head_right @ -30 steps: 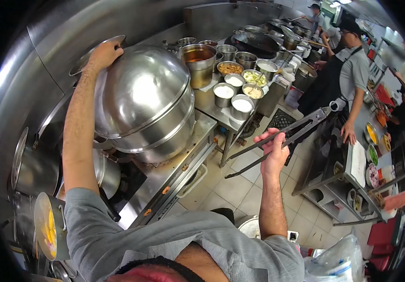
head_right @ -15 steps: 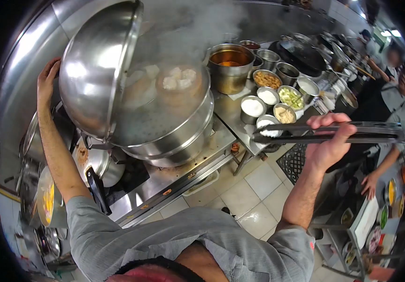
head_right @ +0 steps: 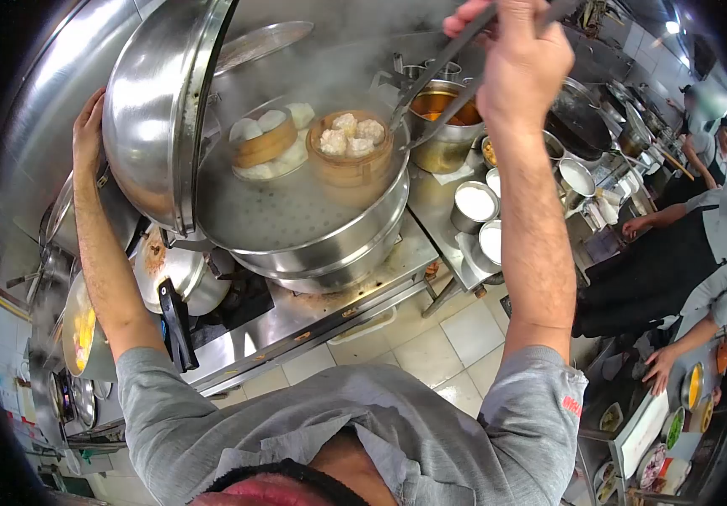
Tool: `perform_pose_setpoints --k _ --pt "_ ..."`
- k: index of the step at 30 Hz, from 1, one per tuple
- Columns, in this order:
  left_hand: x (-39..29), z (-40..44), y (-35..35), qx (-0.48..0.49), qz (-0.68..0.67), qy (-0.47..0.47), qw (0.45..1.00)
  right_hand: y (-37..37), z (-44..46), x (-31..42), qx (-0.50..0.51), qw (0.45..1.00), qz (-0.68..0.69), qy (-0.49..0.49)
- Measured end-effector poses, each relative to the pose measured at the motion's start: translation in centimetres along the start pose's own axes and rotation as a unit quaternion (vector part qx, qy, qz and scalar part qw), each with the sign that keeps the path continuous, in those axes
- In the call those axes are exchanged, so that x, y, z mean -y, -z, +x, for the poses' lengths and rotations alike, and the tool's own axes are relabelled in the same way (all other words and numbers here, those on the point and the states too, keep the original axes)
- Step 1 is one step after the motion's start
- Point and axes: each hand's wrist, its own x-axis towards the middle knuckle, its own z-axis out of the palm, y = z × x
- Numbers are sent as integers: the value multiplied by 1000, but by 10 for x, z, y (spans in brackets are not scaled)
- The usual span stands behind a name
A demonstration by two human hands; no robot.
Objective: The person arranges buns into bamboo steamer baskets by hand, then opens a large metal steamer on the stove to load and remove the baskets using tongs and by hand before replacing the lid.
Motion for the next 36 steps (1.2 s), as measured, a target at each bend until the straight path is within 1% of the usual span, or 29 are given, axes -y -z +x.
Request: perform_pose_setpoints --k 1,3,4,7,9,11,15,17,18,21,25,27,28,29,31,32,35,36 --pt "2 1 1 -4 -11 0 1000 -10 -3 -5 8 1000 19 3" --pt "4 1 2 -9 -19 0 1000 -32 -9 2 -7 1000 0 -23" --pt "5 0 2 -14 -24 1 1000 -36 -11 0 7 999 -27 -21" --pt "5 -2 2 -16 -38 2 999 -40 -13 -12 40 998 -36 -43" --pt "3 -3 1 -18 -27 -6 999 -42 -12 -20 37 999 -14 -37" --pt "0 -7 1 -21 -16 -14 1000 -33 -11 -35 85 995 -35 -47" --pt "2 -5 1 -13 -7 -21 1000 -34 -9 -50 106 993 -23 -55" --pt "-1 -6 -1 -7 -13 -22 1000 -39 -11 -51 123 987 -82 -56" --pt "-2 -8 -2 -9 -6 -20 1000 -44 -15 -53 103 991 -39 -74" --pt "-10 -12 -7 -17 5 -17 1000 -50 -12 -54 113 989 -80 -53" --pt "-5 -8 -5 -16 2 -27 999 -53 -7 -60 68 997 -35 -32" --pt "-4 -7 -5 -15 -3 -26 1000 -50 2 -54 59 997 -48 -31" --pt "-4 -8 -6 -13 -9 -25 1000 -50 8 -46 50 996 -61 -29" --pt "-6 -8 -8 -12 -10 -25 1000 -57 13 -36 36 999 -29 -4" --pt "-10 -10 -12 -13 -3 -23 1000 -59 24 -14 34 999 -37 12" --pt "-12 -10 -13 -10 -3 -23 1000 -59 31 -8 45 998 -20 45" --pt "-16 -9 -20 -5 1 -34 999 -54 43 20 -4 995 -70 64" --pt "-18 -8 -24 0 18 -41 999 -49 47 28 -3 995 -77 60"
